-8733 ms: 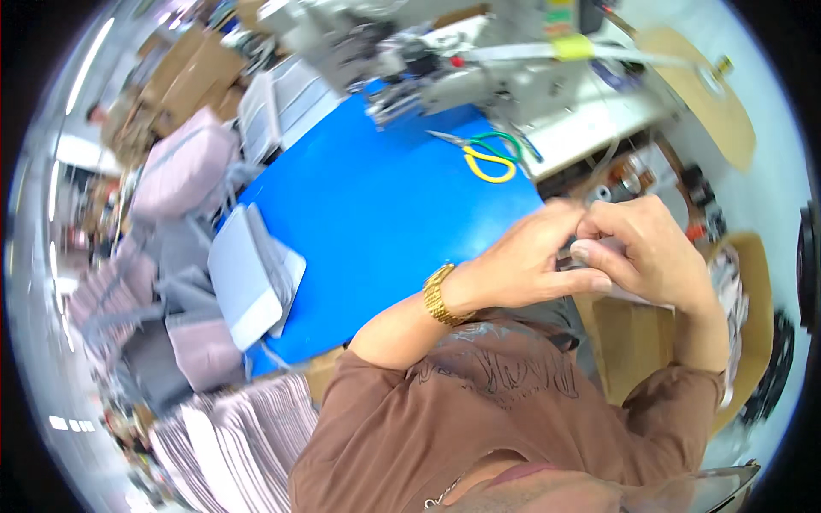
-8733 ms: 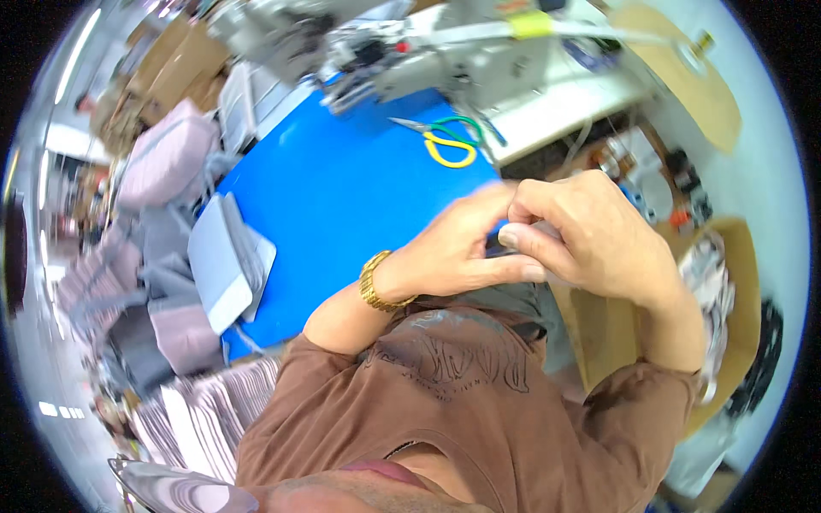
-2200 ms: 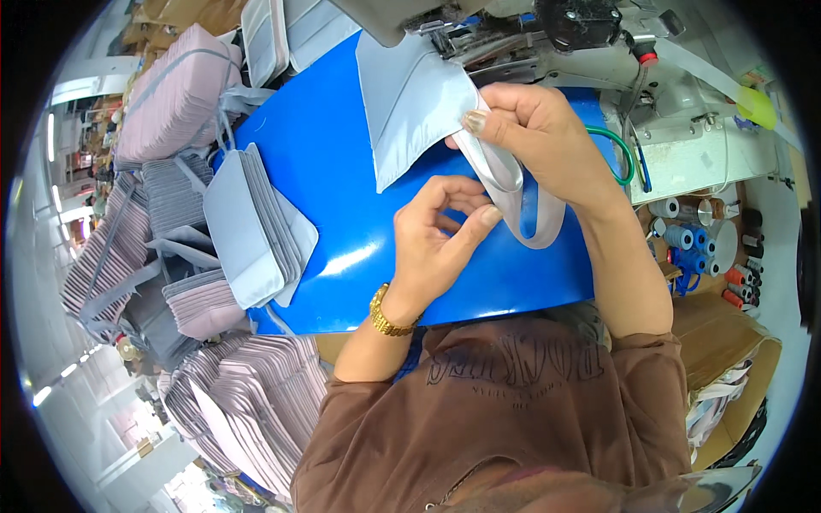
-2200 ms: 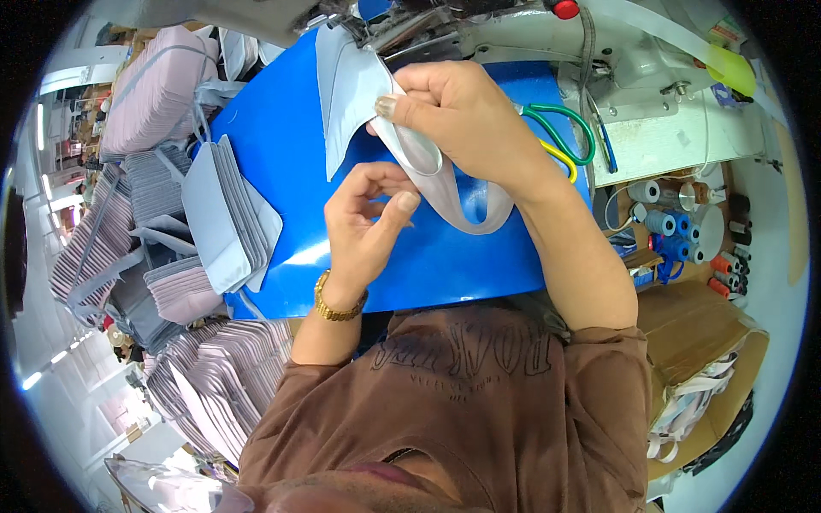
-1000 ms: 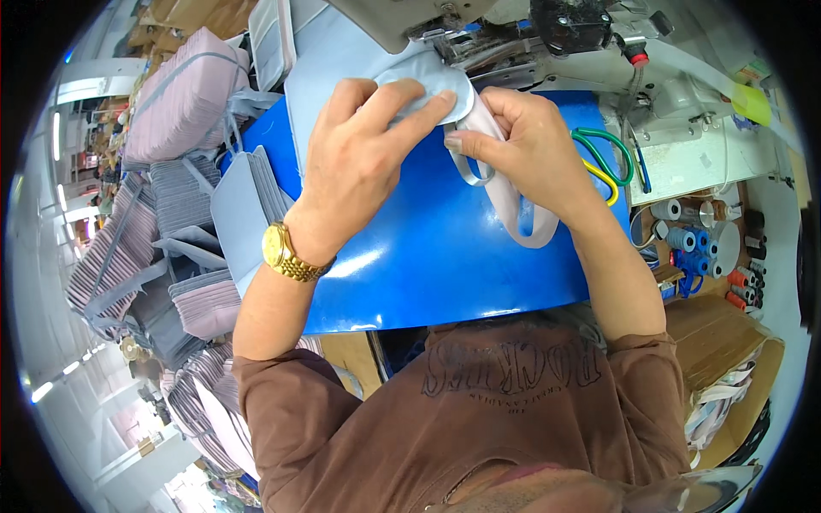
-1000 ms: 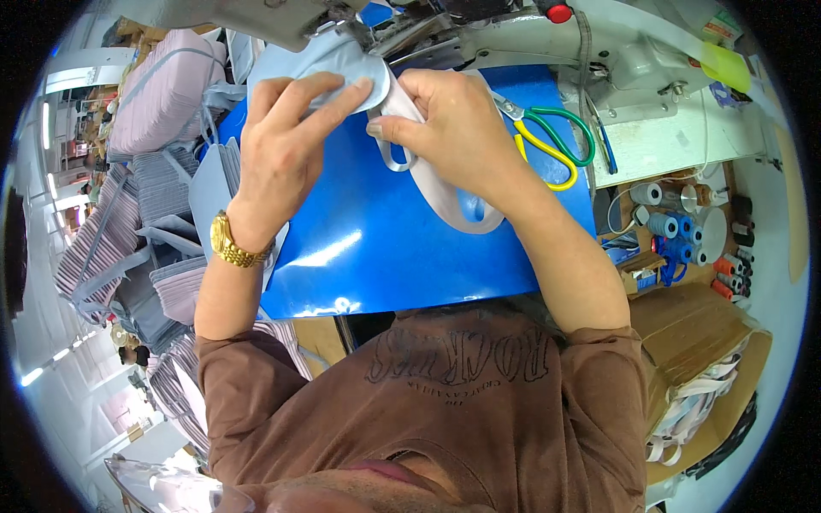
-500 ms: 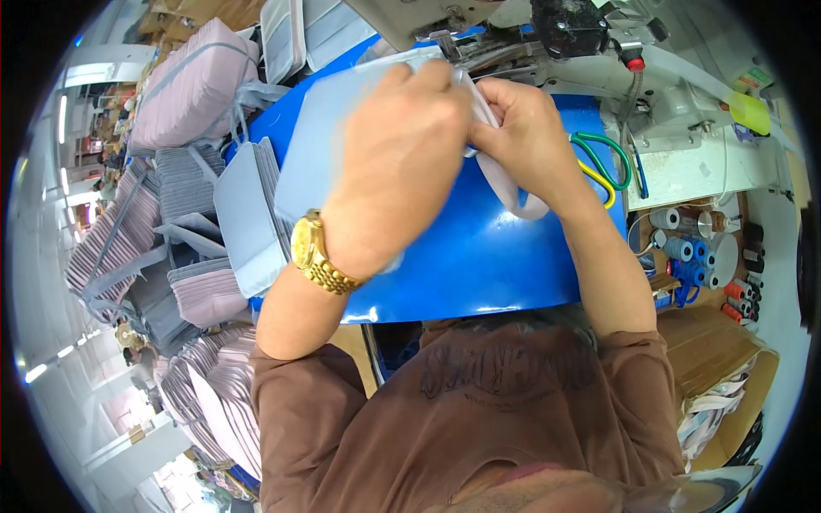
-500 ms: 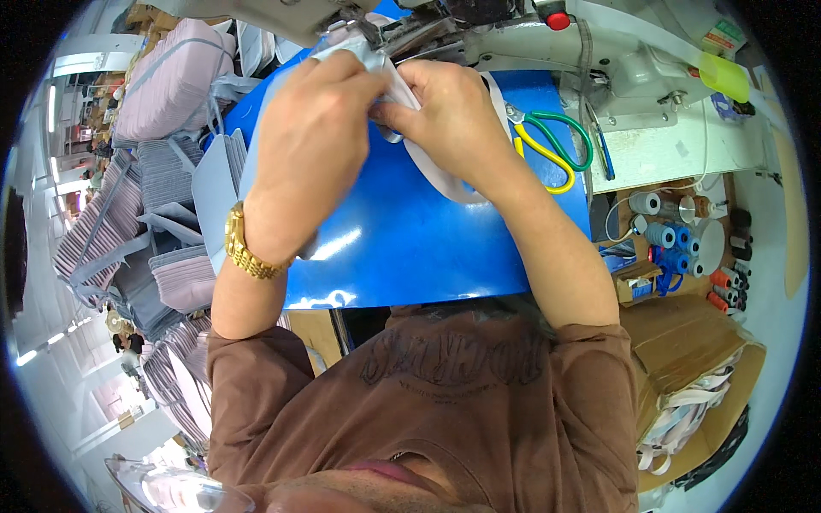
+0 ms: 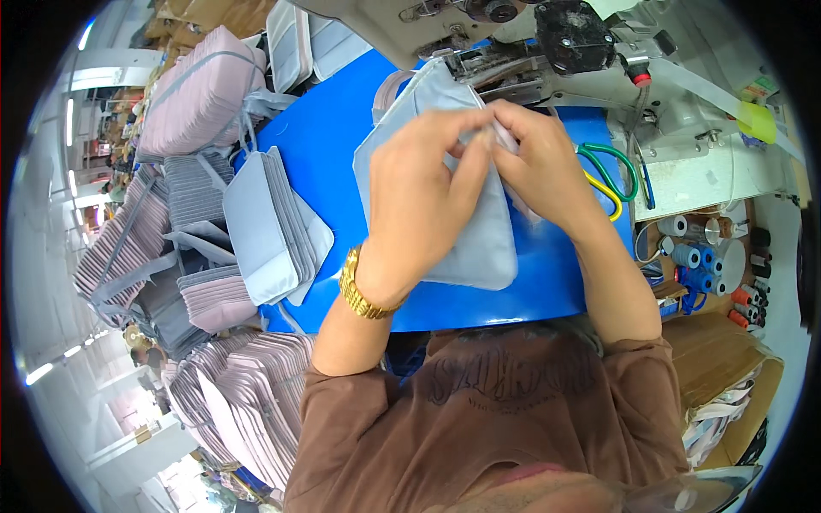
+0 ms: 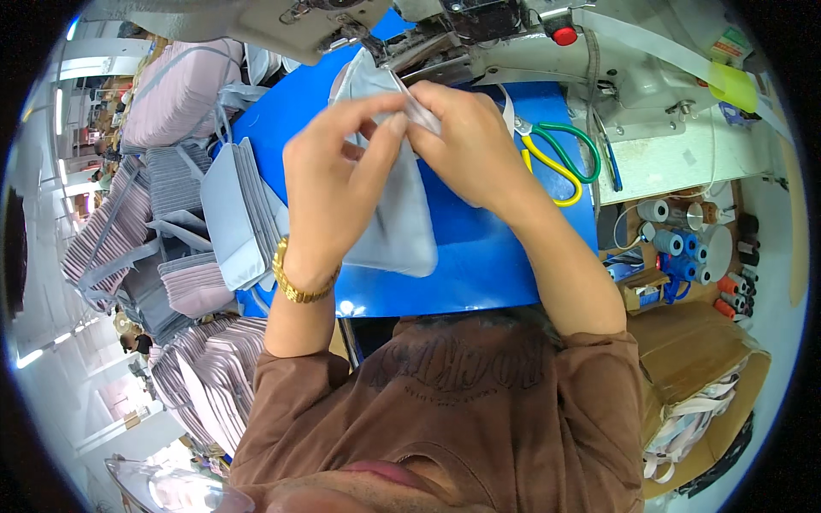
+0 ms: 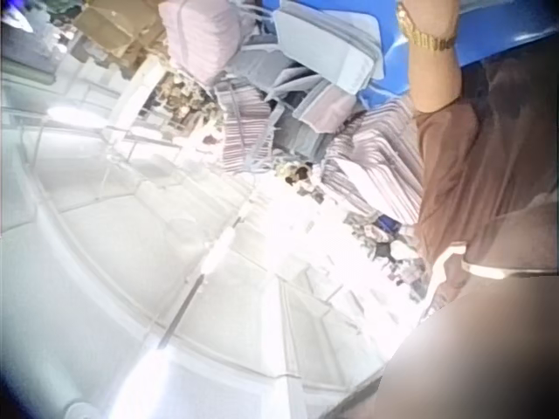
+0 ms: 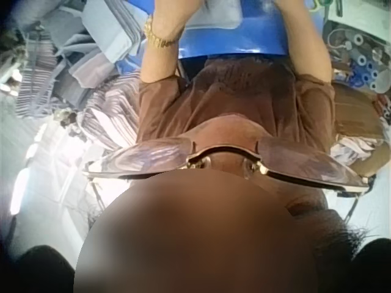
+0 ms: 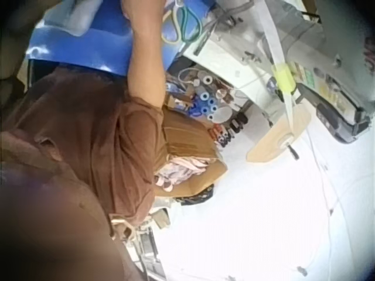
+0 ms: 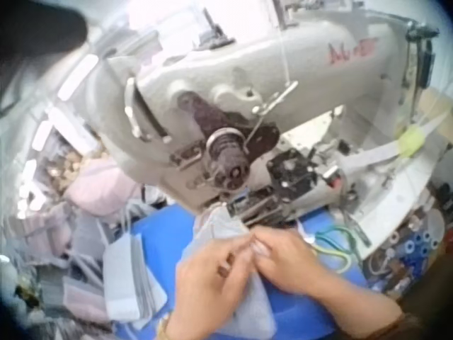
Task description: Sewing fabric pouches using an industrial sewing machine.
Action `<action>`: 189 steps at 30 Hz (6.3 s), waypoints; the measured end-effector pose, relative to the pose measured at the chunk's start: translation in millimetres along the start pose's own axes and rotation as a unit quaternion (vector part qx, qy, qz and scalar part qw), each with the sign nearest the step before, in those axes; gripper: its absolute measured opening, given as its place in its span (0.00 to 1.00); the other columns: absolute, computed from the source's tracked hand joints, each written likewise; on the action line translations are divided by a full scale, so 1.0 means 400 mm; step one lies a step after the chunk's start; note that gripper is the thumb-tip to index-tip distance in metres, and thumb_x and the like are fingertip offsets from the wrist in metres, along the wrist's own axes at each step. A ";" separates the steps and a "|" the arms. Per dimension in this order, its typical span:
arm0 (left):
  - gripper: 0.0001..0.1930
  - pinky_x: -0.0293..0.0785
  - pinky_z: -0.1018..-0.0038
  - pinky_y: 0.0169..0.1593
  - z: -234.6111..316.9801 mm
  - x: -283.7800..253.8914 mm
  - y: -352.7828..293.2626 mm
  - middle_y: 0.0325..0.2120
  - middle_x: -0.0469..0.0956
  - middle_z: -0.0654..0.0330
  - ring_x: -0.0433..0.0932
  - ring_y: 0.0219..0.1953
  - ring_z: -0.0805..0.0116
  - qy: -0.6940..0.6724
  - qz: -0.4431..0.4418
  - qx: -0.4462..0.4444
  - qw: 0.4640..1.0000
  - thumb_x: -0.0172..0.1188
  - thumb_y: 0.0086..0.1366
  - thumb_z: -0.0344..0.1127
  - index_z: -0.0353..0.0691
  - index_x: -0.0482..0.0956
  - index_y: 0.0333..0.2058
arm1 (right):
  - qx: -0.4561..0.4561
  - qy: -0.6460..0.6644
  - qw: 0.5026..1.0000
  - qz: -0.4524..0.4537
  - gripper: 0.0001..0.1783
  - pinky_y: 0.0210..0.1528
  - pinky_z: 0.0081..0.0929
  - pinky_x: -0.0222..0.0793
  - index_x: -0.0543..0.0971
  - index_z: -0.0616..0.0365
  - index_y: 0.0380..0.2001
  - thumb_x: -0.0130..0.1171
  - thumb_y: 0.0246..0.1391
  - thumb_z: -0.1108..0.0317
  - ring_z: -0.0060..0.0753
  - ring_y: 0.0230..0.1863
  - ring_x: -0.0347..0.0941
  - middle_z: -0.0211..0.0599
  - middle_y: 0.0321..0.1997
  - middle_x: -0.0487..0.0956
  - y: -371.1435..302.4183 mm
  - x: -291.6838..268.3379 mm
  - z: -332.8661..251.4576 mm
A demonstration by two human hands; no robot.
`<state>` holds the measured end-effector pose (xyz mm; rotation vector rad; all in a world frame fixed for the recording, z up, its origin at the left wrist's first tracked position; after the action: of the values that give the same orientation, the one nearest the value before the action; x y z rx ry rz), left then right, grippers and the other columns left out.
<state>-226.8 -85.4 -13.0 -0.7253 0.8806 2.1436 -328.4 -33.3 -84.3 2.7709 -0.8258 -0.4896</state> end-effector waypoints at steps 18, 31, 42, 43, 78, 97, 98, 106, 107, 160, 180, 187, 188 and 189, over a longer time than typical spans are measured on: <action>0.25 0.66 0.72 0.36 0.101 -0.031 -0.210 0.46 0.78 0.65 0.72 0.38 0.67 0.181 -0.067 0.323 0.927 0.62 0.48 0.33 0.49 0.84 0.49 | 0.018 0.064 0.998 -0.004 0.17 0.27 0.27 0.65 0.77 0.63 0.31 0.51 0.67 0.60 0.28 0.21 0.72 0.37 0.20 0.76 -0.029 -0.001 0.008; 0.25 0.71 0.69 0.45 0.029 -0.048 -0.054 0.45 0.77 0.66 0.72 0.41 0.63 0.221 -0.110 0.334 0.910 0.59 0.54 0.26 0.52 0.82 0.52 | 0.026 0.116 0.992 -0.029 0.12 0.30 0.24 0.72 0.80 0.63 0.39 0.52 0.65 0.66 0.25 0.28 0.79 0.37 0.27 0.81 -0.022 0.007 -0.009; 0.25 0.73 0.70 0.42 -0.005 -0.028 0.027 0.41 0.79 0.64 0.74 0.37 0.64 0.286 -0.102 0.348 0.887 0.59 0.54 0.22 0.50 0.81 0.52 | 0.072 0.161 0.984 -0.036 0.15 0.36 0.22 0.77 0.80 0.64 0.48 0.52 0.65 0.67 0.29 0.32 0.83 0.40 0.36 0.85 -0.005 0.028 0.021; 0.25 0.73 0.70 0.42 -0.005 -0.023 0.028 0.41 0.79 0.64 0.74 0.37 0.64 0.286 -0.101 0.346 0.888 0.59 0.54 0.22 0.50 0.81 0.52 | 0.072 0.160 0.984 -0.039 0.15 0.36 0.22 0.77 0.80 0.64 0.48 0.52 0.65 0.67 0.29 0.32 0.83 0.40 0.36 0.85 -0.005 0.031 0.023; 0.22 0.65 0.66 0.47 0.117 0.079 -0.452 0.52 0.75 0.66 0.68 0.47 0.64 0.132 -0.057 0.205 0.968 0.62 0.53 0.34 0.56 0.84 0.49 | 0.118 0.314 0.937 -0.100 0.17 0.30 0.13 0.71 0.75 0.65 0.55 0.50 0.68 0.68 0.11 0.30 0.74 0.27 0.33 0.81 -0.035 0.058 0.057; 0.28 0.68 0.73 0.37 0.102 -0.045 -0.201 0.43 0.75 0.67 0.69 0.36 0.66 0.216 -0.124 0.284 0.926 0.61 0.47 0.33 0.56 0.83 0.51 | 0.058 0.216 0.972 -0.075 0.18 0.38 0.16 0.69 0.76 0.64 0.55 0.50 0.69 0.65 0.12 0.35 0.71 0.28 0.37 0.80 -0.004 0.041 0.035; 0.28 0.68 0.73 0.37 0.098 -0.045 -0.191 0.42 0.75 0.67 0.69 0.36 0.66 0.224 -0.121 0.295 0.921 0.61 0.48 0.33 0.57 0.83 0.52 | 0.074 0.193 0.973 -0.099 0.19 0.45 0.15 0.70 0.75 0.64 0.58 0.49 0.70 0.67 0.12 0.42 0.73 0.28 0.45 0.81 -0.007 0.048 0.037; 0.28 0.71 0.72 0.40 0.048 -0.051 -0.089 0.37 0.74 0.66 0.70 0.36 0.66 0.229 -0.153 0.321 0.906 0.57 0.52 0.28 0.56 0.81 0.54 | 0.065 0.178 0.979 -0.068 0.17 0.34 0.17 0.67 0.77 0.63 0.54 0.50 0.68 0.66 0.13 0.31 0.69 0.27 0.32 0.79 -0.004 0.046 0.039; 0.28 0.72 0.72 0.41 0.042 -0.050 -0.077 0.36 0.74 0.66 0.70 0.35 0.66 0.226 -0.163 0.321 0.905 0.57 0.52 0.27 0.55 0.81 0.54 | 0.049 0.196 0.978 -0.044 0.16 0.25 0.17 0.62 0.80 0.62 0.51 0.51 0.67 0.66 0.13 0.22 0.65 0.26 0.22 0.75 -0.002 0.039 0.035; 0.22 0.71 0.66 0.45 0.064 -0.062 -0.221 0.46 0.80 0.54 0.78 0.43 0.58 0.074 0.001 0.217 0.973 0.64 0.48 0.21 0.42 0.84 0.45 | 0.151 -0.005 0.988 0.006 0.24 0.39 0.27 0.72 0.77 0.61 0.52 0.60 0.48 0.78 0.38 0.31 0.75 0.40 0.33 0.76 -0.183 -0.009 0.115; 0.26 0.73 0.65 0.44 0.073 -0.041 -0.039 0.42 0.79 0.57 0.74 0.39 0.58 0.119 -0.258 0.265 0.921 0.62 0.49 0.22 0.46 0.84 0.50 | 0.170 0.252 0.951 -0.049 0.13 0.25 0.22 0.61 0.82 0.65 0.40 0.54 0.55 0.72 0.18 0.24 0.69 0.32 0.26 0.80 -0.152 0.034 0.027; 0.30 0.73 0.66 0.45 0.027 -0.041 0.023 0.41 0.78 0.57 0.74 0.40 0.58 0.152 -0.257 0.251 0.921 0.57 0.47 0.16 0.47 0.84 0.50 | 0.180 0.219 0.957 -0.055 0.11 0.25 0.26 0.59 0.79 0.65 0.29 0.56 0.54 0.67 0.20 0.21 0.63 0.31 0.18 0.70 -0.078 0.062 0.045; 0.30 0.73 0.66 0.45 0.016 -0.043 0.032 0.41 0.79 0.57 0.74 0.40 0.58 0.166 -0.258 0.246 0.920 0.56 0.48 0.15 0.48 0.84 0.50 | 0.184 0.230 0.955 -0.047 0.11 0.24 0.27 0.58 0.78 0.65 0.27 0.56 0.53 0.66 0.21 0.20 0.62 0.31 0.17 0.68 -0.068 0.063 0.050; 0.30 0.73 0.66 0.45 0.009 -0.039 0.038 0.41 0.79 0.57 0.74 0.40 0.58 0.165 -0.257 0.245 0.920 0.56 0.48 0.15 0.48 0.84 0.50 | 0.185 0.228 0.955 -0.048 0.11 0.24 0.27 0.58 0.78 0.65 0.27 0.56 0.53 0.66 0.21 0.20 0.62 0.31 0.17 0.68 -0.056 0.063 0.058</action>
<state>-230.1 -96.6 5.8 -0.9388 1.1870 1.2848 -306.1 -31.6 -118.7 3.0750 -0.7292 0.3270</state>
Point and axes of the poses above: each hand's wrist, its own y-axis towards the middle knuckle, its own x-axis out of the palm, z = x × y, the point moved 10 cm from there along y, towards the middle knuckle
